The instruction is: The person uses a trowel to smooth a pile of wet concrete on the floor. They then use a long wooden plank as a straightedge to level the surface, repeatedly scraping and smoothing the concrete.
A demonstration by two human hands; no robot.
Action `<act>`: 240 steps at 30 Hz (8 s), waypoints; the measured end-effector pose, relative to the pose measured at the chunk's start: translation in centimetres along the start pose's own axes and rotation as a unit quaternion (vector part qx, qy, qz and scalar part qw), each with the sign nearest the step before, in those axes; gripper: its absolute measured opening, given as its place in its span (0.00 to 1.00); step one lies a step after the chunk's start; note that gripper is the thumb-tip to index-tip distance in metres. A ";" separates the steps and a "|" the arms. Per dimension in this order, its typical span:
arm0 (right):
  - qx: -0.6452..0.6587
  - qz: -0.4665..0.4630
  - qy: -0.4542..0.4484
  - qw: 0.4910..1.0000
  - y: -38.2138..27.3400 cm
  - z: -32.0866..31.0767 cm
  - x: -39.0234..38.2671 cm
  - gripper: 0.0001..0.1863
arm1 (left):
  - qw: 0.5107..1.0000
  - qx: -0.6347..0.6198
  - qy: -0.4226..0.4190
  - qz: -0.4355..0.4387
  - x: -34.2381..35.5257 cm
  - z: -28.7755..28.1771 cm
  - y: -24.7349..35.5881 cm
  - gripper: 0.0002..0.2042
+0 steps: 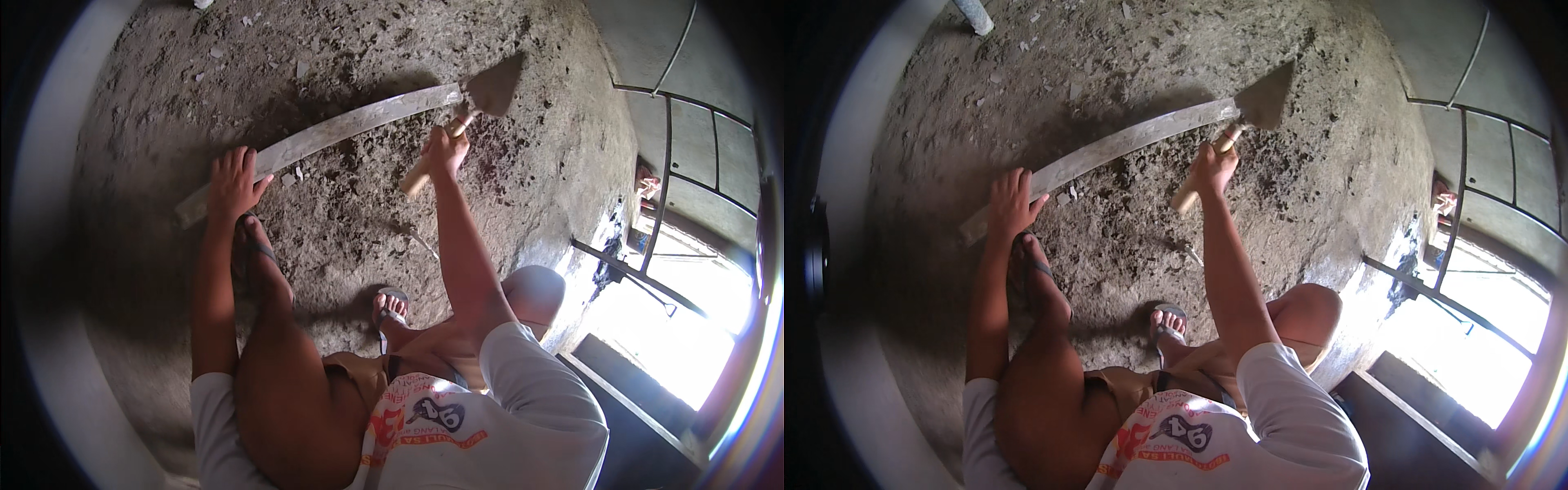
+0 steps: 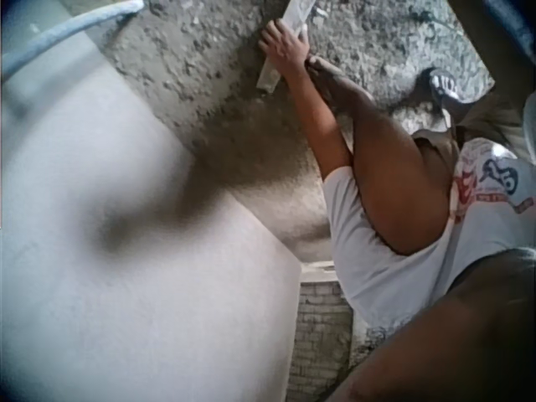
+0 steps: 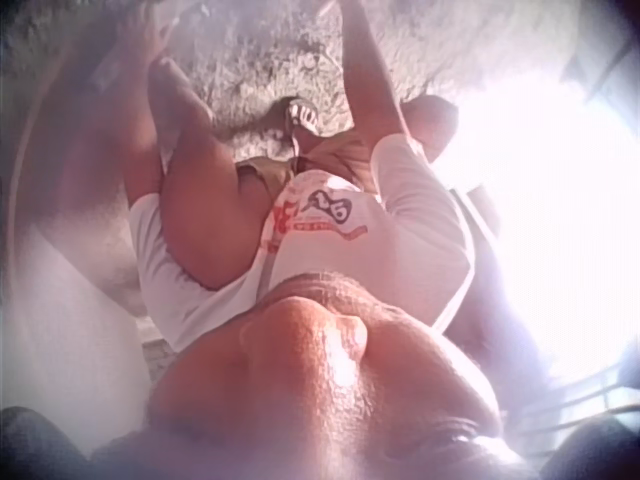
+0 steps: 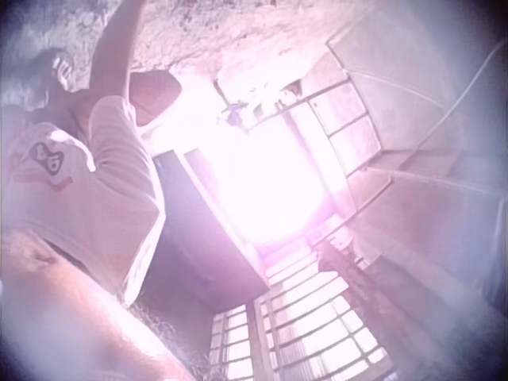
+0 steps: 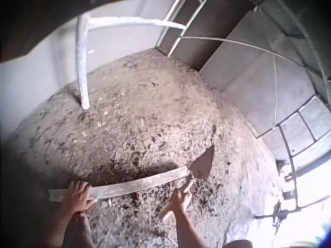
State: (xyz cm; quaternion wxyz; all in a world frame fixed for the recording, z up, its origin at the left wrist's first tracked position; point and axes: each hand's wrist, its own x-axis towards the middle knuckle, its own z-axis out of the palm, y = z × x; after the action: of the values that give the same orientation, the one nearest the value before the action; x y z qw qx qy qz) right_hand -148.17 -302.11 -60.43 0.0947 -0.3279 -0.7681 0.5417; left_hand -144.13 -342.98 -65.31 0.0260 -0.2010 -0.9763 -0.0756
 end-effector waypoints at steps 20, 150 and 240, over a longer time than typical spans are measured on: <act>-0.095 0.047 -0.087 0.991 0.6 0.1 -0.4 0.07 | 1.000 0.008 -0.019 -0.002 0.7 -0.2 0.1 0.29; -0.119 -0.069 -0.248 0.959 0.6 9.9 -13.7 0.08 | 0.998 0.024 0.023 -0.061 -2.1 0.8 -3.5 0.33; -0.161 -0.134 -0.219 0.953 -3.2 9.9 -17.1 0.11 | 0.991 -0.106 0.051 -0.063 -2.4 1.8 -2.7 0.32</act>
State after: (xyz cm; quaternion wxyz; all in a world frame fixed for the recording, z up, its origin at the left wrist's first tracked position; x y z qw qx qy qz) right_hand -141.27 -320.75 -57.86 -0.0582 -0.1066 -0.8837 0.4520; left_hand -143.10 -346.09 -67.68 0.0499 -0.1367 -0.9708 -0.1907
